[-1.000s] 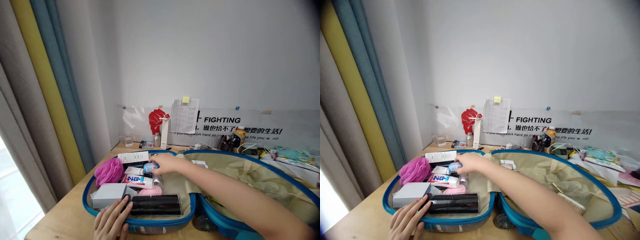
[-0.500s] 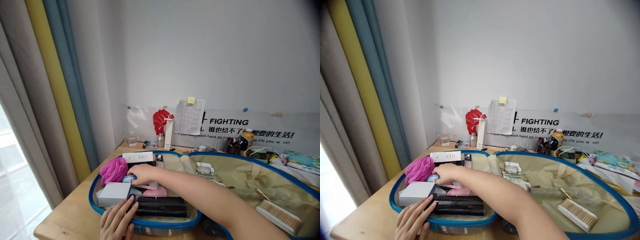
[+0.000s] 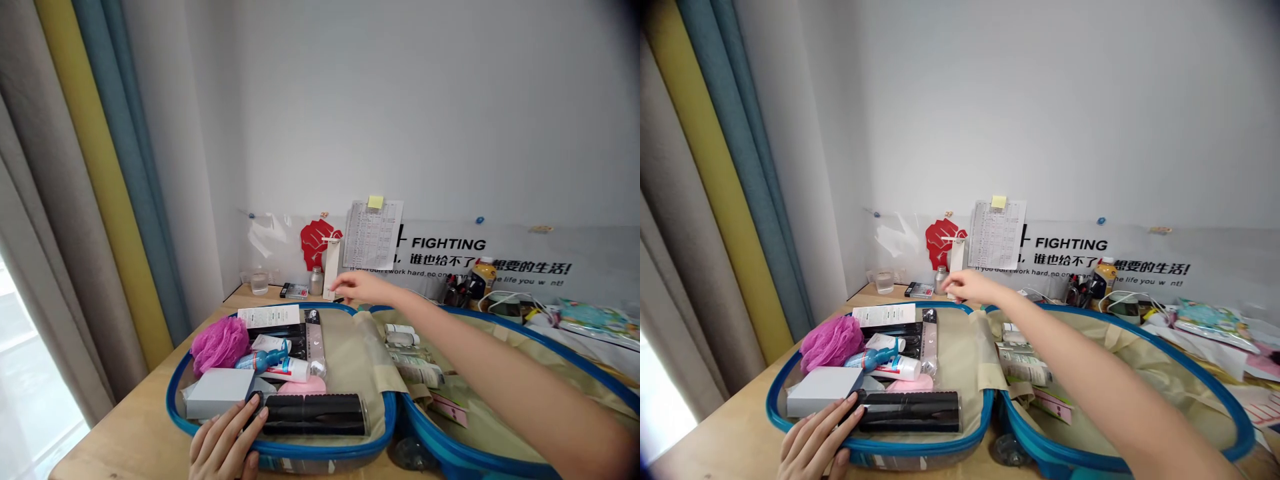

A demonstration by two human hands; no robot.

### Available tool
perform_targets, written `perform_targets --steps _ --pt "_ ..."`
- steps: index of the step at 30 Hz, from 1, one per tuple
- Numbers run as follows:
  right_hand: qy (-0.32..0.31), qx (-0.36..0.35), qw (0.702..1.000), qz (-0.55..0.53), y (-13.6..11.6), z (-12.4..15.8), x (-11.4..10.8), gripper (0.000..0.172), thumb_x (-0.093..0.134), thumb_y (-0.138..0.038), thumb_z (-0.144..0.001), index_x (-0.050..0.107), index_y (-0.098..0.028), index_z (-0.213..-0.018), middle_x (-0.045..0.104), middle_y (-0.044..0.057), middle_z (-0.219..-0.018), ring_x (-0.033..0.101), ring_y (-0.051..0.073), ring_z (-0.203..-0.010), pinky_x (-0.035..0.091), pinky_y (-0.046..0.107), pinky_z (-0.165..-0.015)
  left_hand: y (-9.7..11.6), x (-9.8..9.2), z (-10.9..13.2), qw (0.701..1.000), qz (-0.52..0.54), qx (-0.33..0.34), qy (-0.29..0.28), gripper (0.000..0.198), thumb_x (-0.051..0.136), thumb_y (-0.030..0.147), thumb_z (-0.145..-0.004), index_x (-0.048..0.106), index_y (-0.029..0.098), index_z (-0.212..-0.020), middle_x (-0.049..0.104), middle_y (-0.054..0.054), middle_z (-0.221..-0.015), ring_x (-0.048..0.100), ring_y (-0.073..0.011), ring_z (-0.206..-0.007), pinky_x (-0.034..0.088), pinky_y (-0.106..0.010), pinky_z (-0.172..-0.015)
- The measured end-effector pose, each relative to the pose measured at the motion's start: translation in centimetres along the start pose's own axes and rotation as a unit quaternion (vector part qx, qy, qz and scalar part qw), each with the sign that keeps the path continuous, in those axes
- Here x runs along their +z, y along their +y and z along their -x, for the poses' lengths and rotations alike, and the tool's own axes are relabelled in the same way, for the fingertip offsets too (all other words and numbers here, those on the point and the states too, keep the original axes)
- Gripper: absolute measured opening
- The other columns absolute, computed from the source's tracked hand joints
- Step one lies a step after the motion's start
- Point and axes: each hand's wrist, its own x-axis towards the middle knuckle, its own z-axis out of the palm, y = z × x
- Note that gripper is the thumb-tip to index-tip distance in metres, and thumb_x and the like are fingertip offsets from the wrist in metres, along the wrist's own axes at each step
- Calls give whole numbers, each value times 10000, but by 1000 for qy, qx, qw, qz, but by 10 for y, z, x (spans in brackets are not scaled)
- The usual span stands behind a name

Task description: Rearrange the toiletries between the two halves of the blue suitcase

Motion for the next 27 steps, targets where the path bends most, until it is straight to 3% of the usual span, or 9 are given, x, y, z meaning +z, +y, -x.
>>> perform_targets --steps 2,4,7,9,14,17,20,23,27 --pt "-1 52 998 22 38 21 -18 345 512 -346 -858 672 -160 -1101 718 36 -781 681 157 -751 519 279 -751 1 0 -1 1000 -1 3 1 574 446 209 -921 390 230 -1492 770 -41 -998 645 -180 -946 419 -307 -836" --pt "-32 103 993 44 73 43 -21 290 576 -340 -785 696 -165 -983 702 29 -705 679 174 -727 520 284 -719 1 1 -1 1000 -4 4 3 581 446 203 -919 380 224 -1495 770 -45 -988 644 -183 -941 418 -310 -817" --pt "-95 163 978 87 109 73 -7 224 691 -272 -610 700 -181 -815 706 30 -716 677 206 -722 509 289 -658 0 2 1 1000 -8 1 8 578 443 209 -918 387 239 -1493 771 -35 -982 645 -184 -934 418 -307 -807" --pt "-121 185 968 119 122 88 7 300 723 -220 -521 704 -178 -818 720 51 -808 677 238 -758 501 307 -650 -1 2 2 1000 -11 3 7 585 446 208 -913 385 244 -1494 773 -29 -982 648 -185 -937 419 -306 -811" --pt "-136 200 952 187 127 111 31 529 725 -183 -495 681 -167 -1022 695 122 -995 664 321 -873 501 378 -706 -2 1 3 1000 -10 11 -13 603 461 203 -901 379 225 -1498 771 -42 -999 650 -188 -938 420 -313 -811" --pt "-130 172 952 218 123 118 41 505 721 -231 -554 660 -178 -1053 688 128 -1016 656 329 -928 499 392 -771 -2 1 4 1000 -9 4 -13 592 458 211 -907 388 242 -1494 769 -32 -1015 651 -183 -939 420 -308 -819" --pt "-141 132 952 238 119 122 46 375 691 -255 -601 670 -181 -968 699 125 -974 662 317 -891 499 383 -752 -2 2 6 1000 -5 1 -5 589 452 213 -911 387 249 -1494 767 -31 -1019 652 -178 -943 418 -307 -833" --pt "-131 128 958 219 116 125 36 233 651 -181 -580 668 -200 -812 702 104 -926 664 298 -879 487 357 -747 -2 1 7 1000 -1 7 -17 611 470 191 -895 381 227 -1498 765 -45 -1031 651 -186 -962 417 -311 -843" --pt "-55 174 964 196 110 124 -3 181 596 -178 -667 647 -225 -835 699 116 -879 658 268 -812 456 333 -677 0 0 2 1000 -6 6 -8 602 459 196 -906 373 218 -1501 767 -50 -1009 648 -189 -958 418 -311 -829"
